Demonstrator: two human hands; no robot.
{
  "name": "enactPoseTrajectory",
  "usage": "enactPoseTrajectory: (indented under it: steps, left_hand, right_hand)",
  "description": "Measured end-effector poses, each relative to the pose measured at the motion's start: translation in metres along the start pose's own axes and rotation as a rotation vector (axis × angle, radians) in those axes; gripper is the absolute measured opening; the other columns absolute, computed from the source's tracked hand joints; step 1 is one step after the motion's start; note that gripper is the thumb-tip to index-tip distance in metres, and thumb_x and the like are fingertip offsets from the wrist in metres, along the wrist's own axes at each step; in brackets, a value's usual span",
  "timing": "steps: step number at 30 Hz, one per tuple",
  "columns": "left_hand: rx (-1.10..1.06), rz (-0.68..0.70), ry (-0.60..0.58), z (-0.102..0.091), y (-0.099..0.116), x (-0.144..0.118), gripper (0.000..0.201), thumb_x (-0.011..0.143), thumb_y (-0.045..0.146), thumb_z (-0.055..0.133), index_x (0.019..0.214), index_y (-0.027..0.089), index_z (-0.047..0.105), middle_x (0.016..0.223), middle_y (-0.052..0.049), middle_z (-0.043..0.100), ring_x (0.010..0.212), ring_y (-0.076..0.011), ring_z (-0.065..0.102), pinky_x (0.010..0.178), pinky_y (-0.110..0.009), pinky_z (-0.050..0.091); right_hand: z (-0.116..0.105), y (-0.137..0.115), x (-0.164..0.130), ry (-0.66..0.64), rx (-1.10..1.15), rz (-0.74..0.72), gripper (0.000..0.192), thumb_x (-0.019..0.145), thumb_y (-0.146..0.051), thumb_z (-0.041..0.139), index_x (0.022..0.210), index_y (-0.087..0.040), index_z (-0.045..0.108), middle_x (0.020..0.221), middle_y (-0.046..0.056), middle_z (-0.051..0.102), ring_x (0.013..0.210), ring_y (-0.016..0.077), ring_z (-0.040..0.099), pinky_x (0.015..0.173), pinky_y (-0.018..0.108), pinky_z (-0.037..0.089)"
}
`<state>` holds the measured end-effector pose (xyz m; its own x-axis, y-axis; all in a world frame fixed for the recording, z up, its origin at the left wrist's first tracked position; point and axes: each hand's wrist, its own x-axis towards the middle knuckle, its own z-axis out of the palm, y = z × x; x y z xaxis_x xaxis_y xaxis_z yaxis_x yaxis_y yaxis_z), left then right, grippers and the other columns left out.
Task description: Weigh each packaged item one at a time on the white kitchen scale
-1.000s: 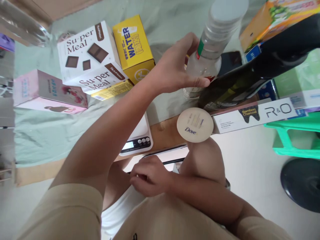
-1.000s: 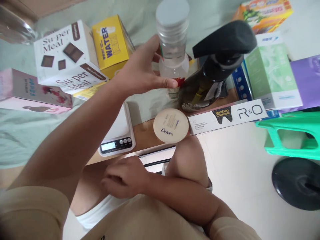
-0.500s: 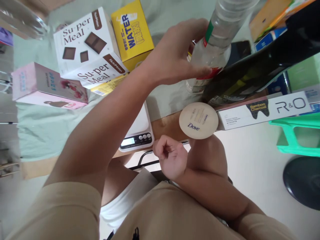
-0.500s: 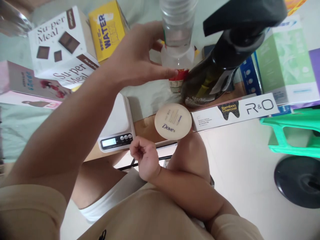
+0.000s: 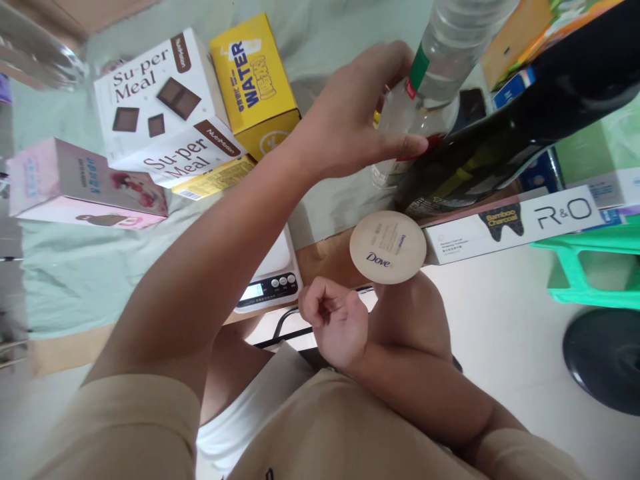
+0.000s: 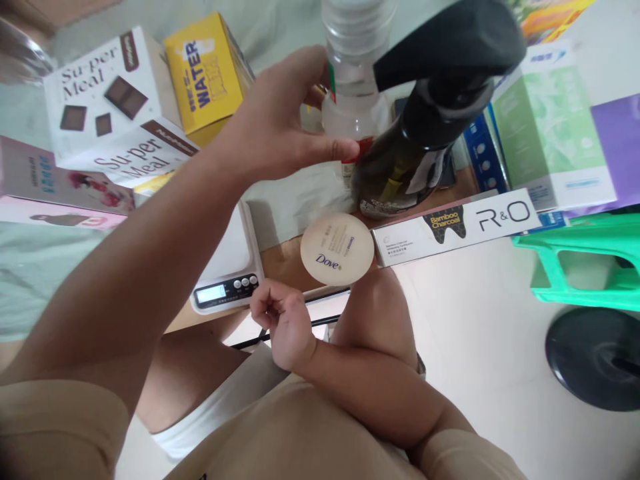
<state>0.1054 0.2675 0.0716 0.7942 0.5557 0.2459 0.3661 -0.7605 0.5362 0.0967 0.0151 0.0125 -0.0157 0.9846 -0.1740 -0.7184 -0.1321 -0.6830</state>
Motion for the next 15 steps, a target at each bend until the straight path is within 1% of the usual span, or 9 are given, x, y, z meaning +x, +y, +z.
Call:
enactPoseTrajectory:
  steps: [4,6,8,10,11,12,13,14,15]
  left_hand:
    - [-0.122,0.001,-0.004,0.006,-0.004,0.003,0.057,0.081,0.040,0.090,0.122,0.017,0.059,0.128,-0.006,0.066,0.121,-0.0251,0.063,0.101,-0.039,0.052]
    - [-0.173,0.022,0.000,0.008,-0.005,-0.002,0.059,0.084,0.043,0.088,0.128,0.016,0.058,0.131,-0.009,0.064,0.124,-0.0246,0.061,0.102,-0.038,0.054]
    - [-0.181,0.059,0.057,0.006,-0.001,-0.017,0.069,0.087,0.049,0.084,0.140,0.017,0.053,0.138,-0.011,0.060,0.129,-0.0260,0.060,0.097,-0.038,0.057]
    - [-0.164,0.102,0.175,-0.002,0.008,-0.046,0.076,0.089,0.059,0.077,0.151,0.027,0.046,0.143,-0.009,0.058,0.130,-0.0269,0.062,0.088,-0.038,0.061]
    - [-0.153,0.097,0.258,-0.007,0.013,-0.065,0.070,0.091,0.065,0.072,0.150,0.036,0.049,0.138,-0.004,0.063,0.126,-0.0258,0.066,0.085,-0.038,0.062]
    - [-0.153,0.089,0.358,-0.013,0.019,-0.086,0.057,0.095,0.065,0.065,0.146,0.043,0.053,0.127,-0.002,0.067,0.115,-0.0236,0.071,0.078,-0.037,0.062]
    - [-0.155,0.053,0.420,-0.019,0.023,-0.109,0.046,0.099,0.060,0.061,0.142,0.047,0.060,0.113,0.000,0.071,0.098,-0.0201,0.074,0.073,-0.037,0.061]
    - [-0.149,0.005,0.539,-0.025,0.025,-0.132,0.036,0.100,0.054,0.059,0.134,0.047,0.069,0.096,0.002,0.072,0.079,-0.0177,0.072,0.065,-0.037,0.058]
    - [-0.144,-0.016,0.724,-0.030,0.025,-0.154,0.031,0.098,0.054,0.059,0.120,0.043,0.078,0.078,0.002,0.069,0.062,-0.0163,0.065,0.056,-0.036,0.051]
  right_hand:
    - [0.000,0.000,0.000,-0.009,-0.006,0.000,0.067,0.092,-0.083,0.036,0.065,-0.022,0.042,0.050,-0.004,0.027,0.047,0.0085,0.027,0.050,0.027,0.021]
    - [-0.001,-0.001,0.001,-0.017,-0.009,-0.003,0.067,0.093,-0.082,0.036,0.066,-0.022,0.042,0.050,-0.004,0.027,0.048,0.0085,0.027,0.050,0.027,0.021]
    - [-0.002,-0.003,0.001,-0.029,-0.015,-0.011,0.066,0.093,-0.081,0.037,0.066,-0.021,0.042,0.051,-0.004,0.028,0.048,0.0084,0.027,0.050,0.026,0.021]
    - [-0.004,-0.005,0.002,-0.040,-0.026,-0.021,0.067,0.094,-0.081,0.038,0.066,-0.021,0.042,0.053,-0.003,0.029,0.048,0.0082,0.027,0.049,0.026,0.021]
    - [-0.005,-0.006,0.002,-0.044,-0.032,-0.028,0.067,0.094,-0.081,0.039,0.066,-0.021,0.042,0.053,-0.003,0.030,0.048,0.0080,0.027,0.049,0.026,0.021]
    - [-0.006,-0.007,0.002,-0.045,-0.039,-0.034,0.067,0.095,-0.081,0.039,0.065,-0.020,0.043,0.054,-0.003,0.030,0.048,0.0079,0.028,0.049,0.025,0.021]
    - [-0.007,-0.007,0.002,-0.044,-0.047,-0.042,0.067,0.095,-0.080,0.039,0.065,-0.020,0.043,0.054,-0.003,0.030,0.049,0.0078,0.027,0.049,0.025,0.022]
    - [-0.008,-0.006,0.003,-0.041,-0.057,-0.051,0.067,0.096,-0.079,0.040,0.065,-0.020,0.043,0.054,-0.004,0.029,0.049,0.0078,0.027,0.049,0.025,0.022]
    - [-0.008,-0.005,0.003,-0.038,-0.070,-0.059,0.067,0.097,-0.079,0.040,0.065,-0.020,0.043,0.054,-0.004,0.029,0.049,0.0078,0.028,0.049,0.026,0.022]
